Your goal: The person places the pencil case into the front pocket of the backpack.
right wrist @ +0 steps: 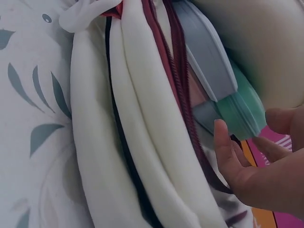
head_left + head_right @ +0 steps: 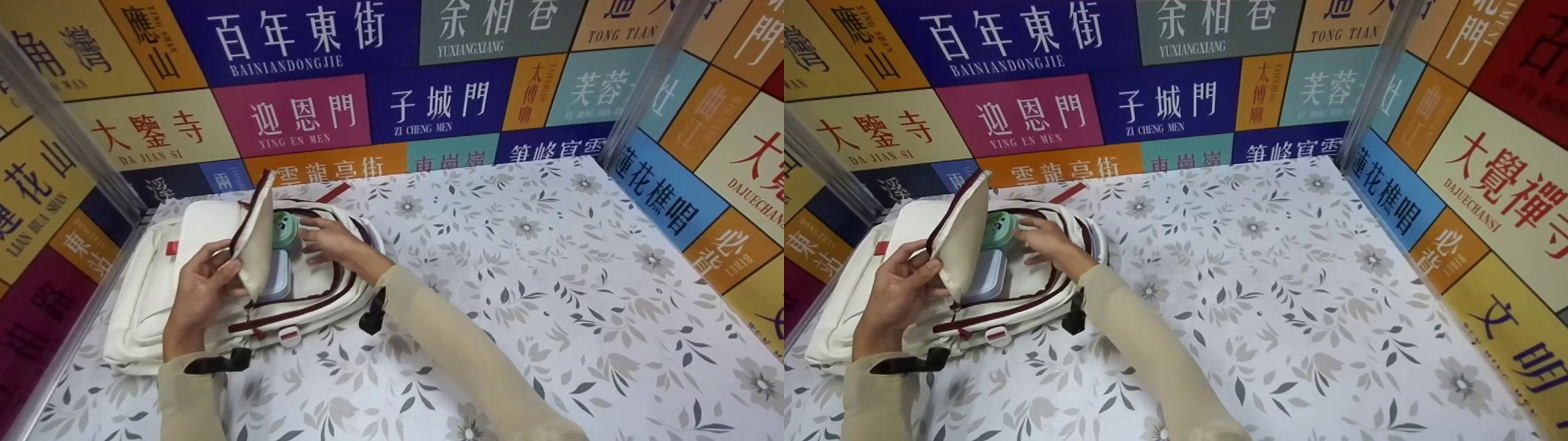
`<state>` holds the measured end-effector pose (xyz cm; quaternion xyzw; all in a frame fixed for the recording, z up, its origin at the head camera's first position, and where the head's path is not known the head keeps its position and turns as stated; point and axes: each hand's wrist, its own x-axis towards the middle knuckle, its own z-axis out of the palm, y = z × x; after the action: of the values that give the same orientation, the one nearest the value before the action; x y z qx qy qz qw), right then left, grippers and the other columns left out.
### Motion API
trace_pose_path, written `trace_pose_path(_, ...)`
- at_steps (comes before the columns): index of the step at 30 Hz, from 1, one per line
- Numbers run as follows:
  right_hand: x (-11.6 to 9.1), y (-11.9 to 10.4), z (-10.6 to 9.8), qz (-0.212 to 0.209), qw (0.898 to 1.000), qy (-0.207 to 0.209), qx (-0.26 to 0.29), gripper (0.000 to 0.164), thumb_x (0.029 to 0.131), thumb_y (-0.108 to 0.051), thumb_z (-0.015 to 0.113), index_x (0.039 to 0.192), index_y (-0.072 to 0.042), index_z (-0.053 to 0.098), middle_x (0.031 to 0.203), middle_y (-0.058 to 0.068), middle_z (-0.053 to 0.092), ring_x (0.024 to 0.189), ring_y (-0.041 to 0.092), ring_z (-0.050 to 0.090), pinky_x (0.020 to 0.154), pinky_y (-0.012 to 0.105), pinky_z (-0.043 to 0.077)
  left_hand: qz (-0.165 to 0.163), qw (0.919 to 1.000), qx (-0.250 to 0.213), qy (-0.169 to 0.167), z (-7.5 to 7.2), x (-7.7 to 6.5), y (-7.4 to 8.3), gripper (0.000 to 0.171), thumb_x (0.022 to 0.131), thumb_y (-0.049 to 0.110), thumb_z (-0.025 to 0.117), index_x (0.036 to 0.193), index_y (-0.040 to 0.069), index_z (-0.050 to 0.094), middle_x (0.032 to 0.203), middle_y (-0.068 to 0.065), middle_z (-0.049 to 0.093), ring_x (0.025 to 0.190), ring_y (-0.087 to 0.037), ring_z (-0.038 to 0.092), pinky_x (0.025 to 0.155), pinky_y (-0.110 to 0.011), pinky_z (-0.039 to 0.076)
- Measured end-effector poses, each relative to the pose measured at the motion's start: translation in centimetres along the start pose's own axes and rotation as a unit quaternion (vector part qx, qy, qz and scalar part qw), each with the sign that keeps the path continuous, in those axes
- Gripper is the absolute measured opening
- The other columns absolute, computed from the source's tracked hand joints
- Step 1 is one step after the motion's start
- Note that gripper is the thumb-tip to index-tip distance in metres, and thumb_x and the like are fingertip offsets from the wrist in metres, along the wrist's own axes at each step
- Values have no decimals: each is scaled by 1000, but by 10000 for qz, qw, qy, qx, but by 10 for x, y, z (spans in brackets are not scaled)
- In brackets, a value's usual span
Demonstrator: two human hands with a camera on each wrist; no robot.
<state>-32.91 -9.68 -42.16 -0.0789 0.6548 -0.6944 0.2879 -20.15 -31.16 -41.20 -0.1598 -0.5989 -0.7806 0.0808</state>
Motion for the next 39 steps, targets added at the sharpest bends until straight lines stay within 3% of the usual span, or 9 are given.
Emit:
trace_pose_path(3,-6,-5,-11,9,10000,-12,8,47,103,-22,56,149,-13,46,141,14,56,86,16,62,66,24,60,-370,9951,868,306,9,-1,8,36,97,-9,56,119,17,66,96,2,71,65,-11,68,53,-26,62)
trace_pose_path(7,-15,-15,-30,57,9999,142,-81,47,104,-19,54,149,-9,44,148,20,50,93,19,64,69,24,60,-782,9758,1989,467,23,0,21,33,95,-5,62,126,5,63,91,1,68,66,-10,67,56,-29,64)
trace_pose_path(11,-26,-24,-51,5,9985,405,-358,47,104,-20,53,149,-8,45,145,22,52,111,29,64,69,23,61,-941,9516,2911,291,36,1,29,37,95,-2,64,132,-3,58,91,2,65,74,-7,69,61,-28,64)
trace_pose_path(16,-43,-27,-82,-51,9951,531,-830,45,104,-28,55,145,-10,49,142,21,55,122,36,61,75,26,63,-987,9200,3789,-159,53,4,30,35,94,2,67,128,1,63,91,-9,65,78,-10,69,61,-19,57)
trace_pose_path(22,-61,-25,-121,-63,9903,788,-1142,47,103,-33,56,144,-11,49,138,18,59,123,35,61,81,31,63,-974,8600,4951,-766,75,10,30,30,93,8,69,124,8,68,98,-14,75,95,-29,74,72,-29,60)
trace_pose_path(27,-72,-27,-140,-128,9869,881,-1347,48,103,-35,56,145,-12,49,137,16,60,126,35,60,85,32,63,-703,8100,5742,-962,85,13,21,27,91,9,70,118,9,70,96,-11,78,88,-29,74,75,-46,61)
trace_pose_path(35,-85,-24,-170,-240,9676,816,-2376,50,104,-38,53,148,-15,46,144,16,55,130,36,56,101,46,58,511,6869,7154,-1172,96,14,2,15,79,0,74,91,7,74,81,-11,71,69,-34,66,55,-48,57)
trace_pose_path(37,-90,-24,-178,-325,9549,811,-2836,53,104,-41,52,151,-17,43,148,15,51,133,36,53,106,49,54,472,6743,7250,-1318,97,21,5,10,81,6,74,91,7,74,79,-13,70,68,-35,65,54,-48,56)
trace_pose_path(39,-94,-26,-186,-453,9395,882,-3279,57,104,-45,52,153,-20,40,152,14,47,137,35,49,110,52,50,324,6703,7271,-1451,98,33,10,12,86,13,73,96,5,73,82,-16,71,70,-37,66,56,-51,57)
